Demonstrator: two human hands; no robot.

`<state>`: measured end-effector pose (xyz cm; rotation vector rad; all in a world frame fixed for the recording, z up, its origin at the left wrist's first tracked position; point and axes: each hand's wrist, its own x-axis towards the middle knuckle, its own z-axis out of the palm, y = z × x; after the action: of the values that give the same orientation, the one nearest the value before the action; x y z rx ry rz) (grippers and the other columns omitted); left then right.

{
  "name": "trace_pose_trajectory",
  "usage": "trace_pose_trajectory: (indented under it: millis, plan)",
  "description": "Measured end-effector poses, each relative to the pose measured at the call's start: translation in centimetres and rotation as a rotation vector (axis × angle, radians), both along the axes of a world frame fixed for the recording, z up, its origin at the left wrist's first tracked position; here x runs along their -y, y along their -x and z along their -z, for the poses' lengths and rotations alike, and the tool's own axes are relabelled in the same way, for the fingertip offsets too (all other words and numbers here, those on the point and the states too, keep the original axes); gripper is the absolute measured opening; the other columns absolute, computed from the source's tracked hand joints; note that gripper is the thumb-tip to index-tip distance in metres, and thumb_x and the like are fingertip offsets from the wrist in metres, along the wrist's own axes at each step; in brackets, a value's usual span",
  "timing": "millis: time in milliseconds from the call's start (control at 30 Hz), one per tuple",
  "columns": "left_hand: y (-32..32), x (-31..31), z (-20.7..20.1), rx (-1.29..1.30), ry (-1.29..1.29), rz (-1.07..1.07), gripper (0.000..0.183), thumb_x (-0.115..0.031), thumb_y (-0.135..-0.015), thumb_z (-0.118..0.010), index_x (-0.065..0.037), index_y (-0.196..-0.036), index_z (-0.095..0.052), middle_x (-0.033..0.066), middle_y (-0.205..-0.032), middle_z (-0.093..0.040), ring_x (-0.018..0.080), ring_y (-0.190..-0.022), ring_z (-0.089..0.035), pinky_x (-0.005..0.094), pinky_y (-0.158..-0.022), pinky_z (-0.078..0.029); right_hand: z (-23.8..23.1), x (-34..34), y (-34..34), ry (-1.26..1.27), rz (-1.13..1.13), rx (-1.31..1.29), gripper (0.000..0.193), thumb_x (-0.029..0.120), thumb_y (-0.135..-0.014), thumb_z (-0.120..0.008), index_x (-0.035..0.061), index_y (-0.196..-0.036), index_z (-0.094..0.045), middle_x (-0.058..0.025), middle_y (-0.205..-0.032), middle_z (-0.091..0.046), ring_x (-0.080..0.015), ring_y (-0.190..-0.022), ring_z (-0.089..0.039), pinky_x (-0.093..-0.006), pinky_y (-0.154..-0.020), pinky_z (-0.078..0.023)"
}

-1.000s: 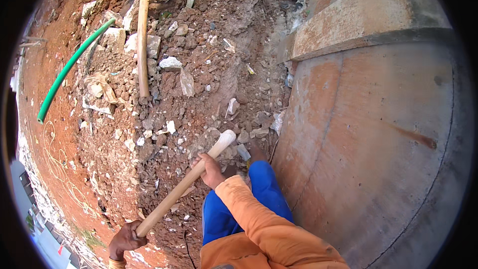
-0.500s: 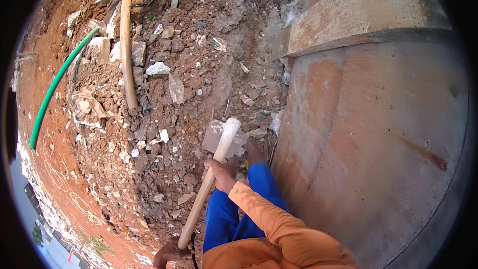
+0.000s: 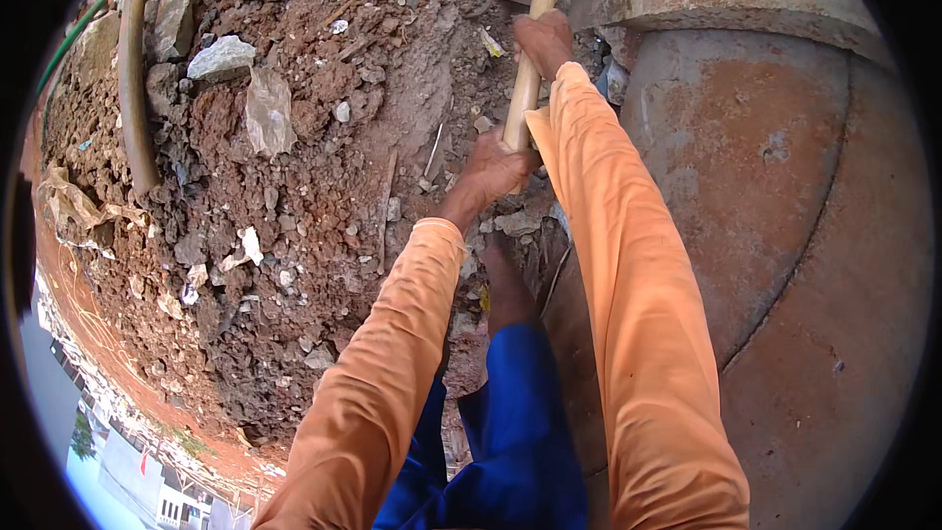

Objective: The person digs and breaks up soil and rocky debris along the base of a concrete structure using a hoe.

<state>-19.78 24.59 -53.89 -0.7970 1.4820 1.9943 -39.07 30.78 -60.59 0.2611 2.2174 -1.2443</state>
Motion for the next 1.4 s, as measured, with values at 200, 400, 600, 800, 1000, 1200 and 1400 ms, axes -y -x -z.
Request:
trace_pose_trajectory:
  millis: [200,400,600,800,1000,1200,1400]
  plan:
    - [-11.8,-3.6,-0.8,0.122,0.3,-0.029,0.03,-0.01,-0.069,-0.066,0.002,-0.095,-0.058,0.0075,-0.068,-0.061,0.0149,-0.053,-0.056,0.031,-0.049,-0.045,0.2,-1.1,-12.1,-0.162,0.148,0.332,0.019,0.008,-0.077,-0.059,-0.0094,-0.07,-0.056,-0.0164,-0.058,-0.061,-0.0286,-0.047,-0.062,-0.0409,-0.046,-0.053]
    - [-17.7,-2.8,-4.9,0.203,0.157,0.038,0.023,-0.006,-0.07,-0.064,0.0,-0.092,-0.057,0.0048,-0.064,-0.057,0.013,-0.049,-0.05,0.0295,-0.045,-0.042,-2.6,-1.4,-18.4,-0.265,0.156,0.521,0.022,0.012,-0.085,-0.052,-0.0082,-0.078,-0.057,-0.014,-0.06,-0.06,-0.025,-0.046,-0.06,-0.0382,-0.044,-0.051]
    - [-25.3,-5.3,-10.7,0.436,-0.12,-0.094,0.024,-0.008,-0.072,-0.07,0.0,-0.091,-0.057,0.0028,-0.064,-0.055,0.0104,-0.05,-0.051,0.027,-0.044,-0.041,-0.1,-7.2,-28.4,-0.033,-0.347,0.196,0.017,0.009,-0.079,-0.057,-0.0057,-0.071,-0.06,-0.0166,-0.06,-0.061,-0.0246,-0.048,-0.061,-0.0394,-0.044,-0.052]
    - [-27.3,-3.7,-16.5,0.481,0.02,-0.121,0.019,-0.016,-0.069,-0.069,-0.001,-0.075,-0.059,0.0021,-0.057,-0.056,0.0117,-0.047,-0.052,0.0301,-0.042,-0.04,-7.3,-3.0,-31.4,-0.151,0.001,0.548,0.013,0.006,-0.077,-0.054,-0.0029,-0.068,-0.057,-0.0162,-0.058,-0.059,-0.028,-0.049,-0.061,-0.0409,-0.044,-0.051]
    - [-24.1,0.9,-22.2,0.439,0.05,0.087,0.028,-0.021,-0.072,-0.069,0.005,-0.076,-0.06,0.0082,-0.058,-0.059,0.0163,-0.046,-0.054,0.0312,-0.046,-0.045,-13.2,-1.4,-28.9,0.136,0.19,0.63,0.015,0.012,-0.082,-0.057,-0.0018,-0.076,-0.057,-0.0121,-0.06,-0.056,-0.0244,-0.046,-0.055,-0.0381,-0.042,-0.049]
    - [-25.1,10.6,-35.6,0.213,0.12,0.153,0.033,-0.022,-0.072,-0.067,0.001,-0.094,-0.059,0.0084,-0.062,-0.058,0.0199,-0.056,-0.057,0.0381,-0.053,-0.046,-23.4,3.2,-26.8,0.529,0.407,0.876,0.012,0.015,-0.087,-0.058,0.0052,-0.091,-0.053,-0.0087,-0.07,-0.057,-0.0241,-0.061,-0.057,-0.0414,-0.06,-0.053]
    - [-42.5,29.8,-54.1,0.207,0.262,0.297,0.049,-0.013,-0.072,-0.065,-0.007,-0.12,-0.061,0.0066,-0.072,-0.062,0.0167,-0.065,-0.057,0.0336,-0.055,-0.044,-28.5,13.4,-33.0,0.908,0.653,0.993,0.013,0.017,-0.089,-0.058,0.0067,-0.09,-0.051,-0.0109,-0.076,-0.056,-0.0269,-0.071,-0.057,-0.0438,-0.072,-0.053]
